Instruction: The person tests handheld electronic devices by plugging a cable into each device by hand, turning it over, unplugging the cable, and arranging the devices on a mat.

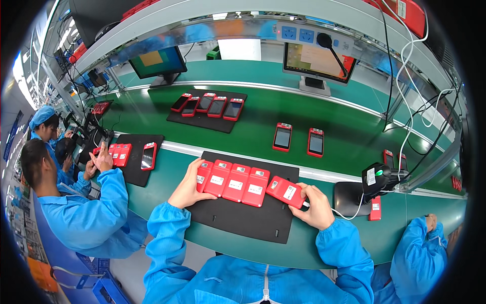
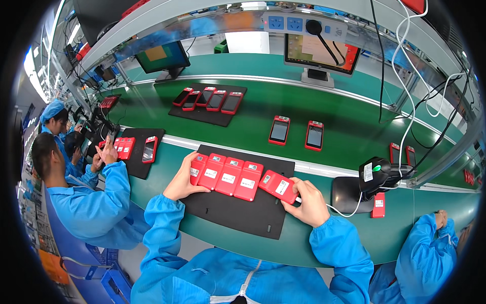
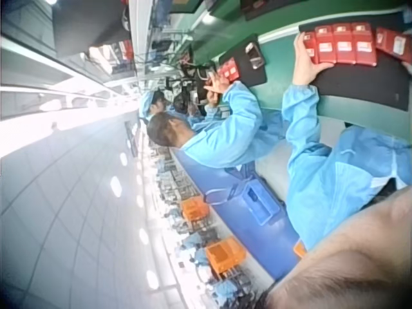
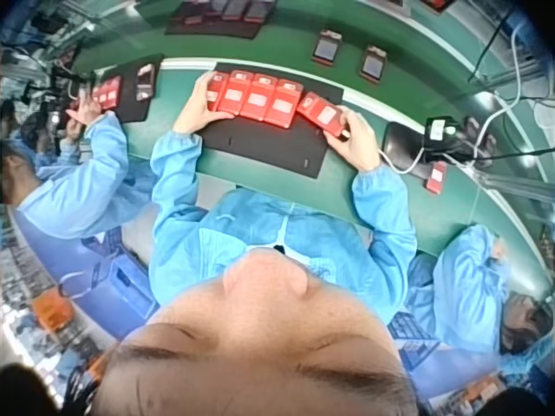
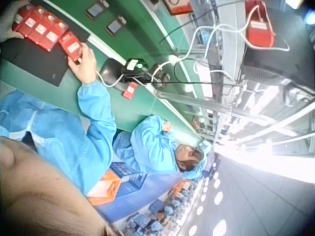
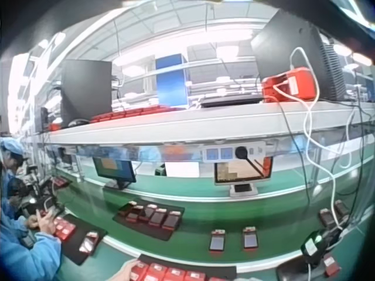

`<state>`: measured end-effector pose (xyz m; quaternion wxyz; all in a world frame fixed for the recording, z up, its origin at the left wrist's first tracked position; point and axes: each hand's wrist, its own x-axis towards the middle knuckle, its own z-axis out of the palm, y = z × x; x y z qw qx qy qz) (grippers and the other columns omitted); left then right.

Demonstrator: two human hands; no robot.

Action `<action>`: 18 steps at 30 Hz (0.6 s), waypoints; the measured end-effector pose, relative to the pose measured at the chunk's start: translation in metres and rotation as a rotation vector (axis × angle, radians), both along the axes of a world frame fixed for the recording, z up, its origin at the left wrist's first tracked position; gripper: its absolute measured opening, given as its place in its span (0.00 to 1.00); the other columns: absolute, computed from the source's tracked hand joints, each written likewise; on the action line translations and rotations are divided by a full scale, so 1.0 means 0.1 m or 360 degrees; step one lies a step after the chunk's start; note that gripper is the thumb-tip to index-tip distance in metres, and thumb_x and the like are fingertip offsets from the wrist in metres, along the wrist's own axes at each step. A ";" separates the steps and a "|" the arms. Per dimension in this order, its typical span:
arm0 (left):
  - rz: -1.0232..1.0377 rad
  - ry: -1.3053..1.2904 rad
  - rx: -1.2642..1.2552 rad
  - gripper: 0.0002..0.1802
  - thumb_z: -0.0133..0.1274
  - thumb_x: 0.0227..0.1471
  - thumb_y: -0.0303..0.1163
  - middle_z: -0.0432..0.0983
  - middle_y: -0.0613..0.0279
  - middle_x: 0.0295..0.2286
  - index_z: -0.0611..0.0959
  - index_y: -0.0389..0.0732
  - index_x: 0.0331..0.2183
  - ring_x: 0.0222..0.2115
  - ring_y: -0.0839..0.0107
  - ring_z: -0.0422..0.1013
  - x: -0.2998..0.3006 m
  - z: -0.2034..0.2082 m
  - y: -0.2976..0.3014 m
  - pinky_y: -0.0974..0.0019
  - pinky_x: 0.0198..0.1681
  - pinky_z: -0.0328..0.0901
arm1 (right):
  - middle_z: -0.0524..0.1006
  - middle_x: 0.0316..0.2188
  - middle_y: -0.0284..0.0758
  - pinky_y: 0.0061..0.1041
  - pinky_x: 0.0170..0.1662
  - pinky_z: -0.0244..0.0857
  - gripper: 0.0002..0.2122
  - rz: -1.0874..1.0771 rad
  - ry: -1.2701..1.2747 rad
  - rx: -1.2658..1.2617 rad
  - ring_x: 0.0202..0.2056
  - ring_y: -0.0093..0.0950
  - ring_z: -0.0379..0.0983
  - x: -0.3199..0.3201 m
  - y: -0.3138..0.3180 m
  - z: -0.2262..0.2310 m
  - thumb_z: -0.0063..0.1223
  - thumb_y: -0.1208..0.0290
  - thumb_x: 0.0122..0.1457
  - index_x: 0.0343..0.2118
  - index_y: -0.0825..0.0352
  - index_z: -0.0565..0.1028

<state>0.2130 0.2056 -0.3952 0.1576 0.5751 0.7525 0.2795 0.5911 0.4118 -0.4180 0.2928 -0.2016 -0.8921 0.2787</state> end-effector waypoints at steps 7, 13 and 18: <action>-0.0007 -0.0051 0.0030 0.70 0.84 0.32 0.38 0.54 0.41 0.67 0.55 0.35 0.68 0.68 0.48 0.57 -0.13 -0.04 0.13 0.57 0.71 0.60 | 0.80 0.49 0.47 0.38 0.43 0.76 0.23 -0.0031 0.0025 -0.0098 0.40 0.44 0.79 -0.07 0.05 -0.01 0.75 0.72 0.48 0.37 0.68 0.67; -0.0080 -0.0087 -0.0106 0.72 0.83 0.32 0.35 0.52 0.40 0.68 0.53 0.38 0.69 0.69 0.46 0.53 -0.19 0.05 0.23 0.57 0.73 0.55 | 0.80 0.50 0.52 0.40 0.50 0.77 0.23 -0.0143 -0.0023 -0.0183 0.49 0.50 0.80 -0.13 0.11 -0.01 0.75 0.71 0.49 0.37 0.67 0.66; -0.0277 -0.0420 -0.0207 0.71 0.81 0.36 0.29 0.53 0.42 0.67 0.49 0.41 0.70 0.70 0.49 0.53 -0.45 0.12 0.08 0.55 0.71 0.59 | 0.80 0.50 0.52 0.39 0.50 0.77 0.23 -0.0118 0.0014 -0.0296 0.47 0.50 0.81 -0.09 0.07 -0.05 0.75 0.70 0.50 0.38 0.68 0.66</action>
